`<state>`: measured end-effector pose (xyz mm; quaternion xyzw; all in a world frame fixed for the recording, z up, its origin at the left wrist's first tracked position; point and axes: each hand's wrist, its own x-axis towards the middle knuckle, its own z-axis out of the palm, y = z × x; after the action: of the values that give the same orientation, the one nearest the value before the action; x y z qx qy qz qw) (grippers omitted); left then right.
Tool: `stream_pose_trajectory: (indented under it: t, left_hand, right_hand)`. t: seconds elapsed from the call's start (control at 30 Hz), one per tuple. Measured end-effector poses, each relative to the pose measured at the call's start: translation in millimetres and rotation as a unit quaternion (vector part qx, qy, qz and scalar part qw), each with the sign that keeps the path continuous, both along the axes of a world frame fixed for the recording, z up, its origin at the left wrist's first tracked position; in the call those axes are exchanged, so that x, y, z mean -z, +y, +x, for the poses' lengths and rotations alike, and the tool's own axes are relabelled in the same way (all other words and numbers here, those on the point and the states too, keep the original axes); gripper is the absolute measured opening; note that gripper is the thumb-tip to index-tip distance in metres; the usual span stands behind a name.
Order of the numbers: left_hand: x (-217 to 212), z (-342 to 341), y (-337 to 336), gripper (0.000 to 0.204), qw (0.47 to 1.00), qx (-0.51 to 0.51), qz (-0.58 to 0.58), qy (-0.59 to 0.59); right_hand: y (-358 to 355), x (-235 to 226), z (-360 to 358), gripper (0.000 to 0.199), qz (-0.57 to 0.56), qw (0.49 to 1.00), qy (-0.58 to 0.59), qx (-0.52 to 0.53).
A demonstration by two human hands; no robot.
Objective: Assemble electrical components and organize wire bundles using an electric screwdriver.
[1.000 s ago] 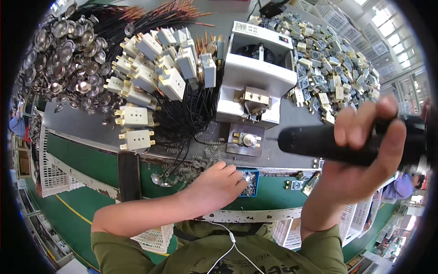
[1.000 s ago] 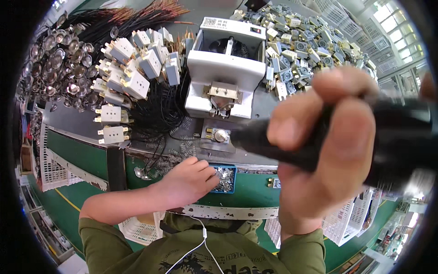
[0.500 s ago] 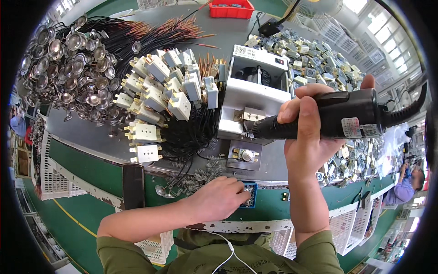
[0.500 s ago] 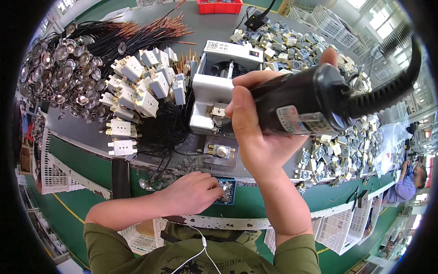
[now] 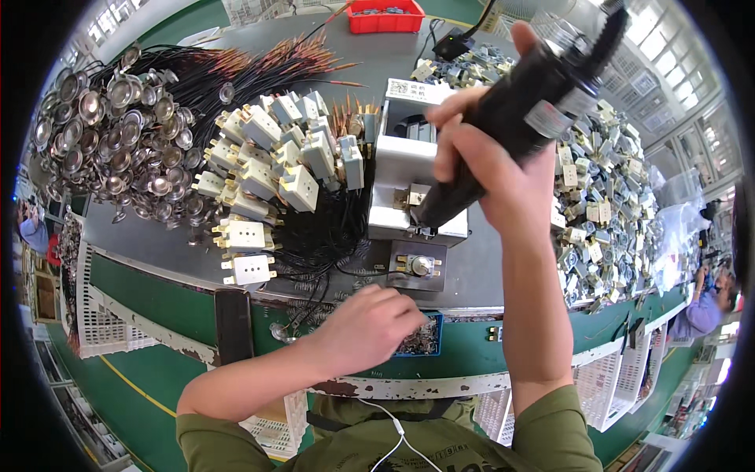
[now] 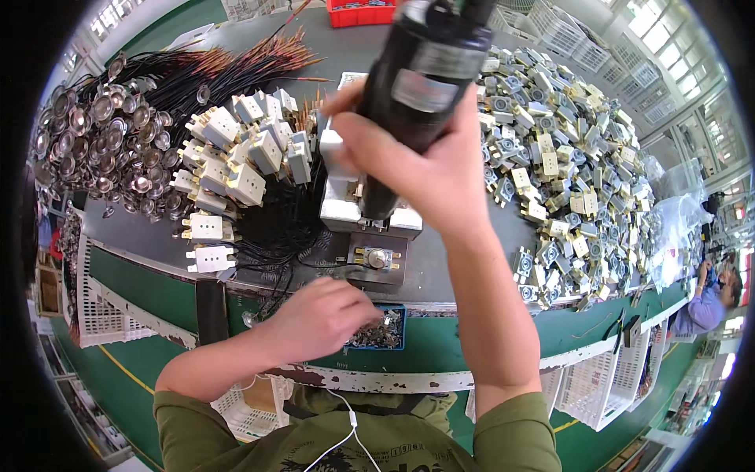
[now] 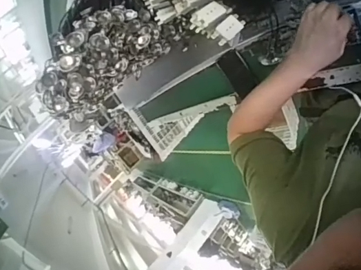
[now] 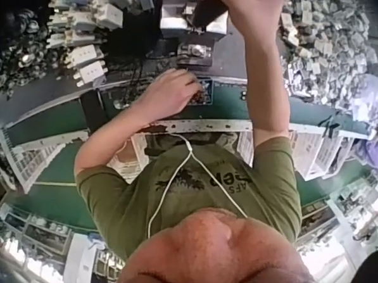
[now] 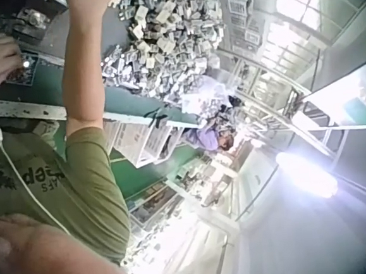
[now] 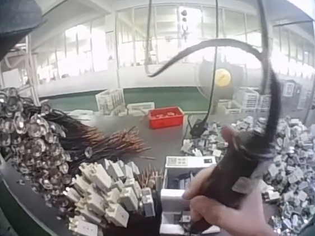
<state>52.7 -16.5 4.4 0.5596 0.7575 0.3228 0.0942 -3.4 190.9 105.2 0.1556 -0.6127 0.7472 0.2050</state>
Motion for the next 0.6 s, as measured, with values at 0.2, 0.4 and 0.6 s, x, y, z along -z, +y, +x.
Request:
stream_pose_trajectory:
  t: [0.2,0.4,0.6]
  left_hand:
    - [-0.3,-27.4,1.4,0.011,0.982,-0.151,0.056,0.094]
    - [12.2,-29.6,11.9,0.011,0.976,-0.164,0.047,0.134]
    - [26.1,-39.2,16.6,0.013,0.982,-0.158,0.064,0.078]
  right_hand:
    - [-29.7,8.7,21.7,0.097,0.106,0.98,0.036,0.164]
    - [-31.3,-4.2,59.5,0.102,0.041,0.992,0.029,0.114]
    - [-24.9,12.0,61.4,0.105,0.087,0.989,0.003,0.122]
